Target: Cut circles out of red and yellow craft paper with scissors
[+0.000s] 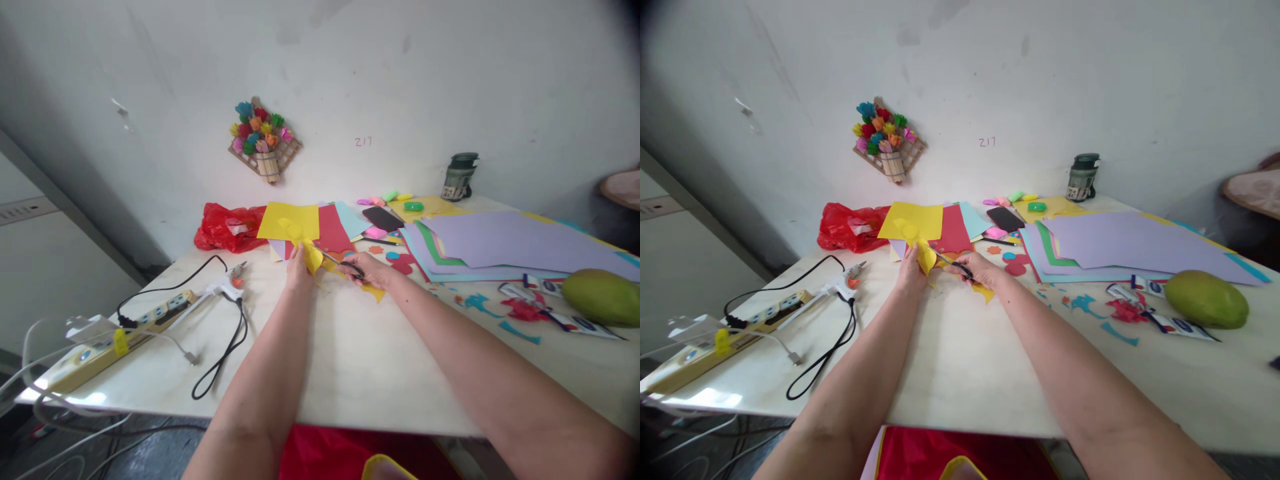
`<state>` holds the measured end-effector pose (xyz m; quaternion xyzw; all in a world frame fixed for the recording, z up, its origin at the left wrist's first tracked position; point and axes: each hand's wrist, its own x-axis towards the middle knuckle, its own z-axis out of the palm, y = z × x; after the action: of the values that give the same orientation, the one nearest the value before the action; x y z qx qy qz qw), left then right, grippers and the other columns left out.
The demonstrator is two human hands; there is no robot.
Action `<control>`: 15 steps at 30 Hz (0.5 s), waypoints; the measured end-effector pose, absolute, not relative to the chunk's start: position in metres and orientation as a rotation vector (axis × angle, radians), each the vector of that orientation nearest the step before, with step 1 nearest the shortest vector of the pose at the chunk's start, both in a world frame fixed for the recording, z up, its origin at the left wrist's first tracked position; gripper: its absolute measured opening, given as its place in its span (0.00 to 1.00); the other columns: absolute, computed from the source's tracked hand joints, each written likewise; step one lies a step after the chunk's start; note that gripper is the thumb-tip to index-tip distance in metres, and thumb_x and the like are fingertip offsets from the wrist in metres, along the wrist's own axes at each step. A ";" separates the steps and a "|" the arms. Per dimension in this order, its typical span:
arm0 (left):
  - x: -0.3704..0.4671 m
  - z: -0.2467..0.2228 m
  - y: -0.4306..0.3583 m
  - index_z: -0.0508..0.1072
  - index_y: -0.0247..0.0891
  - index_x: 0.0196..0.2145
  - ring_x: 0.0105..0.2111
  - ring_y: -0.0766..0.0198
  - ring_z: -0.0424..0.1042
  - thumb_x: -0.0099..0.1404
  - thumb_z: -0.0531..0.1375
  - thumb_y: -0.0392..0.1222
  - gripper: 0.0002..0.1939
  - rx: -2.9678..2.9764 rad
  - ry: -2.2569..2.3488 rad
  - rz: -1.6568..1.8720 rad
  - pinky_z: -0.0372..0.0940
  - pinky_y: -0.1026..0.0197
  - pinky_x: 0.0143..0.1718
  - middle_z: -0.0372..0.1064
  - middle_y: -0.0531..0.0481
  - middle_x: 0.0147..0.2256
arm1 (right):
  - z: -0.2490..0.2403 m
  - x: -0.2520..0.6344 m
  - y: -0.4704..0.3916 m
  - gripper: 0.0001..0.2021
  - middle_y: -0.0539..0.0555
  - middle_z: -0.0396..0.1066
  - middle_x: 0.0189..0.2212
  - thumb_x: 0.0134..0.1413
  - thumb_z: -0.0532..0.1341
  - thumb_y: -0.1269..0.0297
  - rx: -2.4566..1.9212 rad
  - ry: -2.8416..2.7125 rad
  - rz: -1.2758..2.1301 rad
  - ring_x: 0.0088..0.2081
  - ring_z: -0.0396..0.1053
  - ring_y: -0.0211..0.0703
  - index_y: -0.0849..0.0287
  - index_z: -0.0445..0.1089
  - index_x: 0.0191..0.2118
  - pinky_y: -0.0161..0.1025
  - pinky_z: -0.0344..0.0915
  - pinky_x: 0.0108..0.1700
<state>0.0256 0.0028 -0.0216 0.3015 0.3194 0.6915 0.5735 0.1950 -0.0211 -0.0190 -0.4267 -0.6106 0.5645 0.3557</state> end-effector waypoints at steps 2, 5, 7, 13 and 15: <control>0.025 -0.022 0.003 0.68 0.39 0.40 0.35 0.54 0.75 0.62 0.60 0.49 0.13 0.735 0.728 1.603 0.68 0.55 0.37 0.73 0.42 0.36 | -0.015 0.194 -0.024 0.14 0.45 0.63 0.12 0.43 0.68 0.59 -1.116 -1.570 1.460 0.11 0.52 0.26 0.61 0.65 0.22 0.26 0.47 0.12; 0.023 -0.023 0.003 0.68 0.40 0.38 0.35 0.52 0.76 0.60 0.62 0.52 0.14 0.781 0.712 1.582 0.68 0.54 0.36 0.74 0.42 0.37 | -0.011 0.193 -0.028 0.13 0.45 0.63 0.11 0.41 0.69 0.62 -1.128 -1.557 1.468 0.11 0.52 0.26 0.62 0.65 0.21 0.27 0.46 0.12; 0.022 -0.024 0.003 0.68 0.40 0.37 0.36 0.51 0.76 0.59 0.62 0.52 0.15 0.800 0.704 1.573 0.69 0.53 0.36 0.74 0.42 0.37 | -0.009 0.193 -0.029 0.13 0.45 0.63 0.11 0.41 0.69 0.63 -1.129 -1.556 1.473 0.10 0.52 0.26 0.62 0.65 0.21 0.27 0.46 0.12; 0.021 -0.020 0.003 0.66 0.41 0.41 0.35 0.55 0.76 0.61 0.60 0.52 0.16 0.794 0.804 1.513 0.70 0.56 0.34 0.75 0.44 0.35 | -0.010 0.194 -0.028 0.14 0.45 0.62 0.11 0.42 0.69 0.62 -1.131 -1.572 1.486 0.10 0.51 0.26 0.61 0.64 0.20 0.27 0.47 0.12; 0.021 -0.019 0.004 0.68 0.39 0.40 0.32 0.56 0.76 0.62 0.59 0.54 0.16 0.770 0.886 1.470 0.70 0.56 0.32 0.74 0.44 0.32 | -0.012 0.195 -0.026 0.14 0.45 0.62 0.11 0.43 0.68 0.61 -1.110 -1.577 1.485 0.11 0.52 0.27 0.61 0.64 0.20 0.27 0.47 0.12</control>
<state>0.0214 0.0035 -0.0191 0.3306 0.3805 0.6315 0.5892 0.1946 -0.0261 -0.0118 -0.4278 -0.6078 0.5723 0.3465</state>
